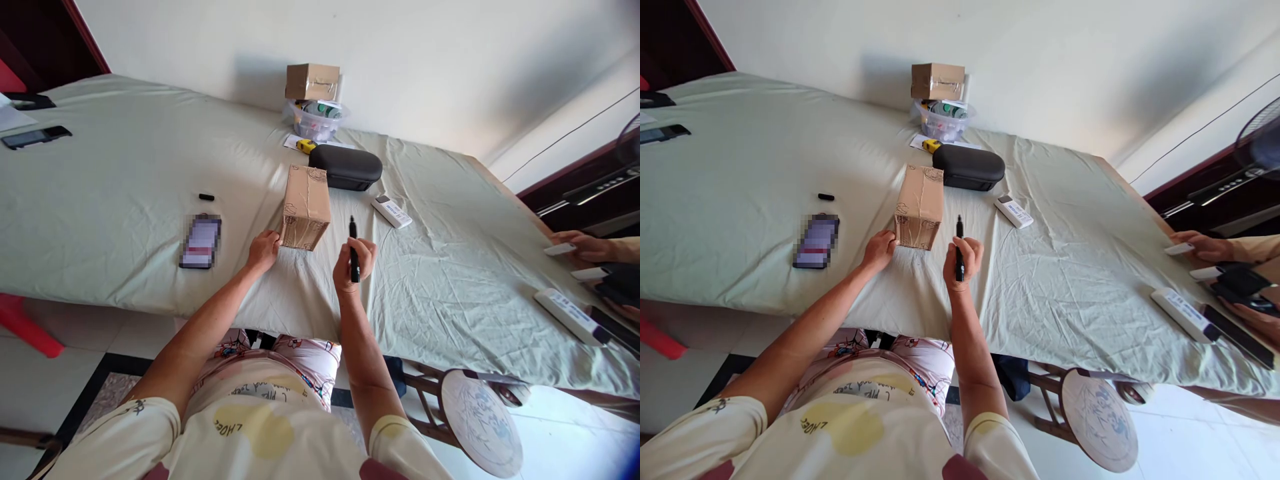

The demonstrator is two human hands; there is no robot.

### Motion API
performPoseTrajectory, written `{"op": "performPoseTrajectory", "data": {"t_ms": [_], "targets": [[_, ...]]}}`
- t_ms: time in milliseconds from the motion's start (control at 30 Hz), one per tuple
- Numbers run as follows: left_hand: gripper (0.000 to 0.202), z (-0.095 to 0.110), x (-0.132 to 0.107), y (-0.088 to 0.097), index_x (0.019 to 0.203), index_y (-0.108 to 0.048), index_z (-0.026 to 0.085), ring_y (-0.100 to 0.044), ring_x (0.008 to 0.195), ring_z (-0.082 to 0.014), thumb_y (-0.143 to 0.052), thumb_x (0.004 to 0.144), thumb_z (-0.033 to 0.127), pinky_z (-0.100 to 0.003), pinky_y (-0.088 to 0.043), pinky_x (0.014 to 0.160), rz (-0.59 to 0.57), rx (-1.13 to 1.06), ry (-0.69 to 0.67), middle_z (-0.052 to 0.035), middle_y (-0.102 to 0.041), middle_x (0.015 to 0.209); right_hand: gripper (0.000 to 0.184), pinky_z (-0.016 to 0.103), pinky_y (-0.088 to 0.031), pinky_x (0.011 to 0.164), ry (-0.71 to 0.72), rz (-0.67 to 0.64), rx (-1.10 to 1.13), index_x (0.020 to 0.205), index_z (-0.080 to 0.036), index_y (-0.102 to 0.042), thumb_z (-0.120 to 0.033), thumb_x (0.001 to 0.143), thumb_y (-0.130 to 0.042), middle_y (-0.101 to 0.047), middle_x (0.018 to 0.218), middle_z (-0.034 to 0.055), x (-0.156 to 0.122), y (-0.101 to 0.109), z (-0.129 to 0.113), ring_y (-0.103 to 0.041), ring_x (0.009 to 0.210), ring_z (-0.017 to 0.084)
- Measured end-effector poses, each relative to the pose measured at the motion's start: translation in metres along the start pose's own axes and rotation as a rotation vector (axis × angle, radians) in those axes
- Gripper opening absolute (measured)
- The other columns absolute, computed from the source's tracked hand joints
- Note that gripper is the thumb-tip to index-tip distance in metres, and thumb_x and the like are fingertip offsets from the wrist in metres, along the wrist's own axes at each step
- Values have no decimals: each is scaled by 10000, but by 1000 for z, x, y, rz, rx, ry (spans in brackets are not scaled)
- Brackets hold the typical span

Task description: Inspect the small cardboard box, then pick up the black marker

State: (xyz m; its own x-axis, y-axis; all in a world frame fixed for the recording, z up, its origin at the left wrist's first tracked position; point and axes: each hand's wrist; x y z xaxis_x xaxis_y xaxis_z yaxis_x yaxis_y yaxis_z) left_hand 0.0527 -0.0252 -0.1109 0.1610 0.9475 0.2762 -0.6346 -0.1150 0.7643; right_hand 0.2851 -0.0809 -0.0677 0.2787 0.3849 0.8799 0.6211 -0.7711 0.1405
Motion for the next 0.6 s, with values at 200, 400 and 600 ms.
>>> {"op": "performPoseTrajectory", "data": {"t_ms": [200,400,600], "targets": [[181,-2,-1,-3,932,-643,215,-693,1070,-266,-555,900,59,-379,-533,970,35,11,19,-108,-736,1053,412,534,-510,1045,-201,-183,-185,1338,-237,-623,-456,998,-543,-627,1200,137,3,2,37,-612,1156,298],[333,-8,1,15,1139,-644,216,-681,1183,-267,-532,873,49,-396,-532,1064,200,-13,50,-121,-736,1225,615,624,-452,1055,-536,-481,-452,1387,-200,-643,-535,874,-691,-646,1305,194,-9,-3,73,-569,1244,375],[318,-29,-19,74,1239,-639,177,-619,1294,-343,-539,938,204,-492,-467,1145,484,127,263,-183,-698,1313,546,587,-396,1096,-587,-674,-603,1432,-207,-664,-394,919,-644,-631,1373,199,-9,-4,65,-535,1286,379]]}}
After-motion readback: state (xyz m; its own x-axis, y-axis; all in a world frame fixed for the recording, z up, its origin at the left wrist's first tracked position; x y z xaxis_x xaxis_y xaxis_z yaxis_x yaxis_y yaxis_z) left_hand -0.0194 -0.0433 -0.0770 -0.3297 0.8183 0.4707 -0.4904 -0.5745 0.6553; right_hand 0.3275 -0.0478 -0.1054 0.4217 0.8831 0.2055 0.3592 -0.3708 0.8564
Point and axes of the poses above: each hand's wrist, its own x-axis towards the middle knuckle, its own y-axis out of the back of the hand, z = x × y
